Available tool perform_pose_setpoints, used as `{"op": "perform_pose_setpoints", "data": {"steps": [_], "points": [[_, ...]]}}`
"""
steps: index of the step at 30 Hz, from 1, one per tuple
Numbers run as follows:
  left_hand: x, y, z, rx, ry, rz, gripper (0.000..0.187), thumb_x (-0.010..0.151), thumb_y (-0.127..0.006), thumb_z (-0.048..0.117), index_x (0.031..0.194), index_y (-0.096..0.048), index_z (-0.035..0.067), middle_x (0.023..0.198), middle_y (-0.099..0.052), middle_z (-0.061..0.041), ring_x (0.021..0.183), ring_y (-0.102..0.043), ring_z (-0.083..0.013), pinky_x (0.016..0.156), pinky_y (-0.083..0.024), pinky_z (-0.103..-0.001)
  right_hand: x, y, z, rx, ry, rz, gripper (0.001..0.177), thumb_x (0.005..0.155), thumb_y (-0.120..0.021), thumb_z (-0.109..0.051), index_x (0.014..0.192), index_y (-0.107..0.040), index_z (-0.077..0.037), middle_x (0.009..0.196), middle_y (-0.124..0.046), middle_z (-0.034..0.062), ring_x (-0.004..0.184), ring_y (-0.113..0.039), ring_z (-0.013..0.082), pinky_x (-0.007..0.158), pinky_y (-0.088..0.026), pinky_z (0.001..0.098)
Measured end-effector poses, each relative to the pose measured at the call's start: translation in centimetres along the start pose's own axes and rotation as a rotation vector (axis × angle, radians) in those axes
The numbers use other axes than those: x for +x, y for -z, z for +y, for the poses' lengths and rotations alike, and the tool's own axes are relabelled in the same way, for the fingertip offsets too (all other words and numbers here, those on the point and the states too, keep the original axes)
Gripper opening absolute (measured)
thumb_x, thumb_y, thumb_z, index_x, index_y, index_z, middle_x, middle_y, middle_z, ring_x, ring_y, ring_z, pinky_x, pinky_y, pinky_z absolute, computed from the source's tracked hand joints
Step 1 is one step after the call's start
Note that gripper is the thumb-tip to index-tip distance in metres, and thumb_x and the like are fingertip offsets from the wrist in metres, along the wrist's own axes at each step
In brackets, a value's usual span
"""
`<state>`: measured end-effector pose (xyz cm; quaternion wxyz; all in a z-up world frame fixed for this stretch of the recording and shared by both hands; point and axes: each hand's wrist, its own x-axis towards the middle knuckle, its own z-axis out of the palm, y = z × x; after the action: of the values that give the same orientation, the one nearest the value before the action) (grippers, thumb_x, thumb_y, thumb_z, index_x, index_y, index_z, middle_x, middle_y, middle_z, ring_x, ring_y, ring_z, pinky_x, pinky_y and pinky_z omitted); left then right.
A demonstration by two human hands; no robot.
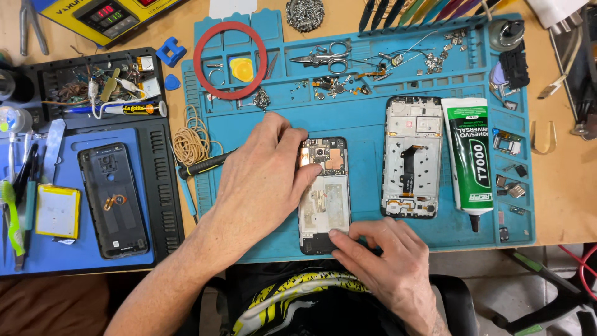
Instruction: The person works on a disassembled smartphone, using tweezers to handle small components and a red adhesive strip. They apply glue to the phone's frame and use a blue plastic tool to pry and adjust internal parts. The person then places a black component into the phone and reattaches the main circuit board.
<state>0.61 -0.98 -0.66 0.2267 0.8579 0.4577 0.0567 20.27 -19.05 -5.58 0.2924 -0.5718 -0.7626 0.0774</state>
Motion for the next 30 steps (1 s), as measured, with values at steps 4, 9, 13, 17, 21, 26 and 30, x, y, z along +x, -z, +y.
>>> {"op": "perform_pose_setpoints", "data": {"steps": [4, 9, 13, 17, 21, 26, 30], "points": [[0.4, 0.0, -0.3, 0.029, -0.001, -0.012, 0.047, 0.098, -0.087, 0.039, 0.124, -0.067, 0.006, 0.121, -0.057, -0.015, 0.097, -0.07, -0.0439, 0.072, -0.059, -0.061, 0.7, 0.5, -0.3, 0.124, -0.049, 0.006, 0.03, 0.103, -0.088, -0.022, 0.131, -0.079, -0.026, 0.109, -0.07, -0.0032, 0.079, -0.055, 0.0208, 0.073, -0.05, 0.0389], [0.0, 3.6, 1.0, -0.109, 0.095, -0.123, 0.047, 0.1, -0.084, 0.042, 0.127, -0.061, 0.012, 0.123, -0.061, -0.011, 0.107, -0.068, -0.0421, 0.089, -0.053, -0.06, -0.5, 0.1, 0.1, 0.151, -0.131, -0.024, 0.036, 0.099, -0.089, -0.029, 0.132, -0.08, -0.019, 0.12, -0.07, 0.0055, 0.086, -0.063, 0.0217, 0.078, -0.056, 0.0415], [-1.9, 6.3, 2.8, -0.396, 0.283, -0.243, 0.03, 0.098, -0.082, 0.038, 0.116, -0.062, 0.026, 0.081, -0.069, 0.006, 0.073, -0.058, -0.0222, 0.077, -0.048, -0.039, -1.9, -0.7, 0.6, 0.16, -0.271, -0.058, 0.065, 0.092, -0.094, -0.043, 0.142, -0.061, -0.018, 0.138, -0.06, 0.0079, 0.097, -0.064, 0.0239, 0.072, -0.055, 0.0407], [-5.3, 5.1, 2.9, -0.547, 0.139, -0.03, 0.028, 0.096, -0.087, 0.029, 0.116, -0.069, 0.025, 0.081, -0.063, 0.009, 0.057, -0.045, -0.015, 0.058, -0.046, -0.029, -0.5, 0.5, -0.4, 0.583, -0.262, 0.16, 0.081, 0.082, -0.1, -0.034, 0.138, -0.046, -0.013, 0.142, -0.056, 0.0156, 0.109, -0.066, 0.0168, 0.088, -0.055, 0.0294], [-7.5, 4.4, 4.0, -0.552, -0.069, 0.193, 0.025, 0.098, -0.085, 0.026, 0.111, -0.067, 0.015, 0.091, -0.078, 0.008, 0.072, -0.078, -0.0117, 0.069, -0.053, -0.027, 3.1, 3.3, -2.1, 0.816, -0.205, 0.279, 0.08, 0.097, -0.083, -0.043, 0.155, -0.037, -0.013, 0.154, -0.057, 0.0264, 0.138, -0.062, 0.0298, 0.107, -0.06, 0.0376], [-8.8, 4.0, 4.7, -0.381, -0.328, 0.512, 0.02, 0.099, -0.082, 0.005, 0.111, -0.067, 0.006, 0.098, -0.079, -0.003, 0.076, -0.074, -0.024, 0.073, -0.055, -0.037, 8.2, 5.2, -4.9, 0.867, -0.205, 0.255, 0.041, 0.105, -0.071, -0.021, 0.138, -0.061, 0.001, 0.129, -0.075, 0.0226, 0.128, -0.083, 0.0381, 0.114, -0.067, 0.0413], [-9.2, 3.8, 4.4, -0.347, -0.356, 0.561, 0.012, 0.105, -0.076, 0.008, 0.114, -0.068, 0.007, 0.098, -0.081, -0.003, 0.069, -0.07, -0.0278, 0.071, -0.054, -0.039, 8.9, 4.8, -6.1, 0.836, -0.168, 0.267, 0.025, 0.106, -0.071, -0.014, 0.127, -0.067, -0.002, 0.116, -0.081, 0.0215, 0.114, -0.086, 0.0357, 0.105, -0.072, 0.0422]]}}
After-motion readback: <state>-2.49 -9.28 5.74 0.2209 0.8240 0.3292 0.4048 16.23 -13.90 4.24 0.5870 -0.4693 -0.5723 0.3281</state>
